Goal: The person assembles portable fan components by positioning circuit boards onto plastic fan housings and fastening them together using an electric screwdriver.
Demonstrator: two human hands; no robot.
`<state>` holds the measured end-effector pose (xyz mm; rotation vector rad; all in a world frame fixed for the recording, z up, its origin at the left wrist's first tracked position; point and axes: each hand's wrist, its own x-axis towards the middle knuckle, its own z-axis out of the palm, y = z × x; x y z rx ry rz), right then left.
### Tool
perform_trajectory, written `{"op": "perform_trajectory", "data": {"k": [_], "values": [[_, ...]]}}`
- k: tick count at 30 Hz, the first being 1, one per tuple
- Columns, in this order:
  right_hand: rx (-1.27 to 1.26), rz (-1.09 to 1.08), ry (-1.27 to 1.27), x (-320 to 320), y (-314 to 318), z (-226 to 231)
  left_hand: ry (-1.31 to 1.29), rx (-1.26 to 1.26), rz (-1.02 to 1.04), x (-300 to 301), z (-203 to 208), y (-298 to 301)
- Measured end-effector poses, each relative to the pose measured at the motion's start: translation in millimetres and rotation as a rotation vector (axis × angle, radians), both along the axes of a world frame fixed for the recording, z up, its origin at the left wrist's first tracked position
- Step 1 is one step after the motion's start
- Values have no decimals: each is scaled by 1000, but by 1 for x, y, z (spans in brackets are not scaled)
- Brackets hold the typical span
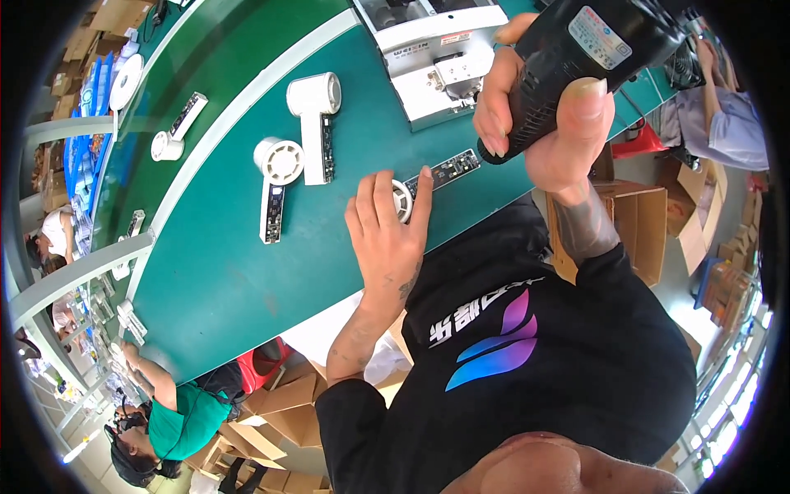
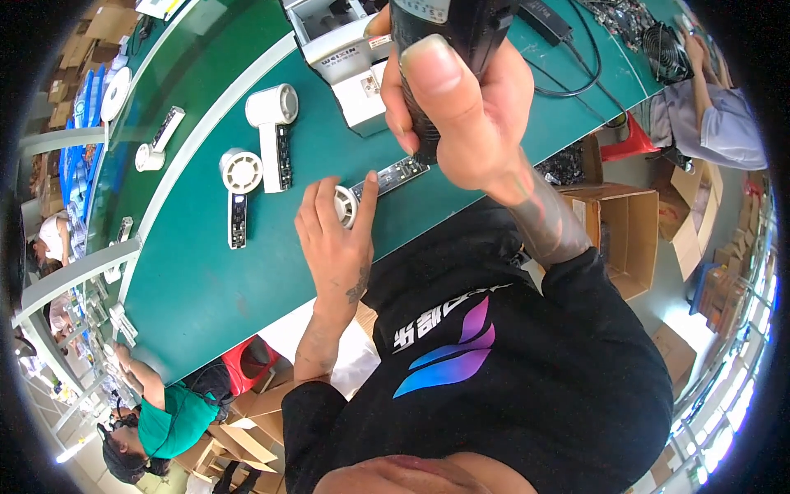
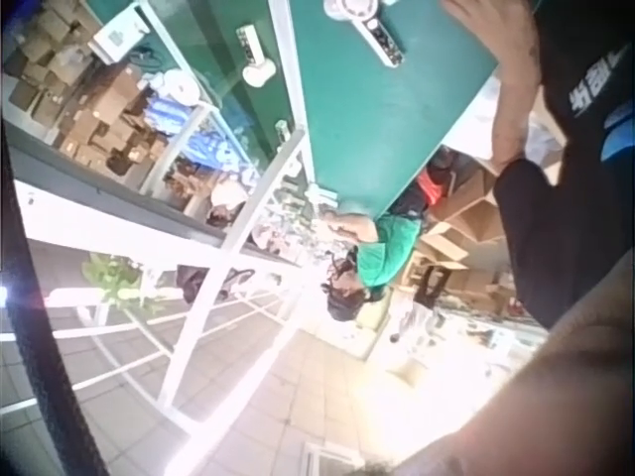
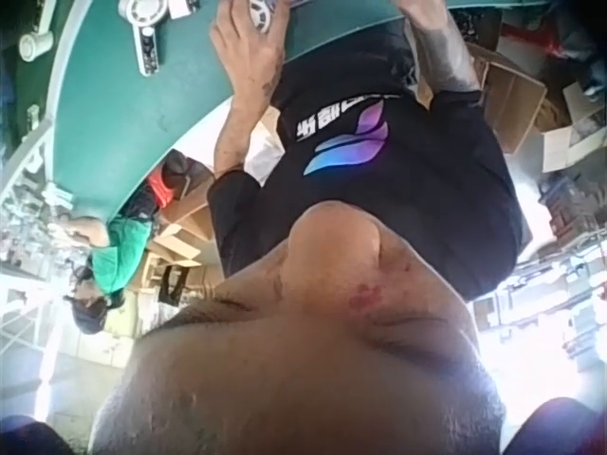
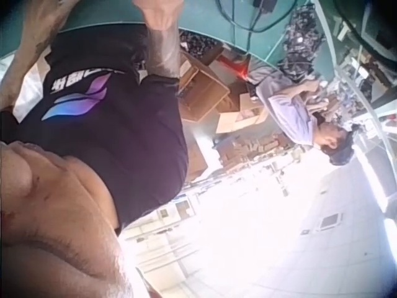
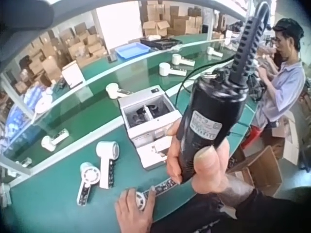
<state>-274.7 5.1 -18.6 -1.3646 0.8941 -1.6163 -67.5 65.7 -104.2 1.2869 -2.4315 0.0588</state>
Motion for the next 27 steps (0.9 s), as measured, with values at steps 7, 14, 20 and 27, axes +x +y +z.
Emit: {"op": "perform_trajectory", "data": {"k": [7, 14, 20, 27], "values": [[42, -75, 24, -2, 7, -8, 10, 25, -1, -2, 1, 1], [59, 33, -78, 1, 18, -16, 16, 49, -6, 0, 3, 1], [63, 79, -130, -7, 25, -19, 24, 9, -17, 0, 4, 0], [-327, 505, -215, -69, -6, 19, 36, -16, -123, -10, 6, -11]]}}
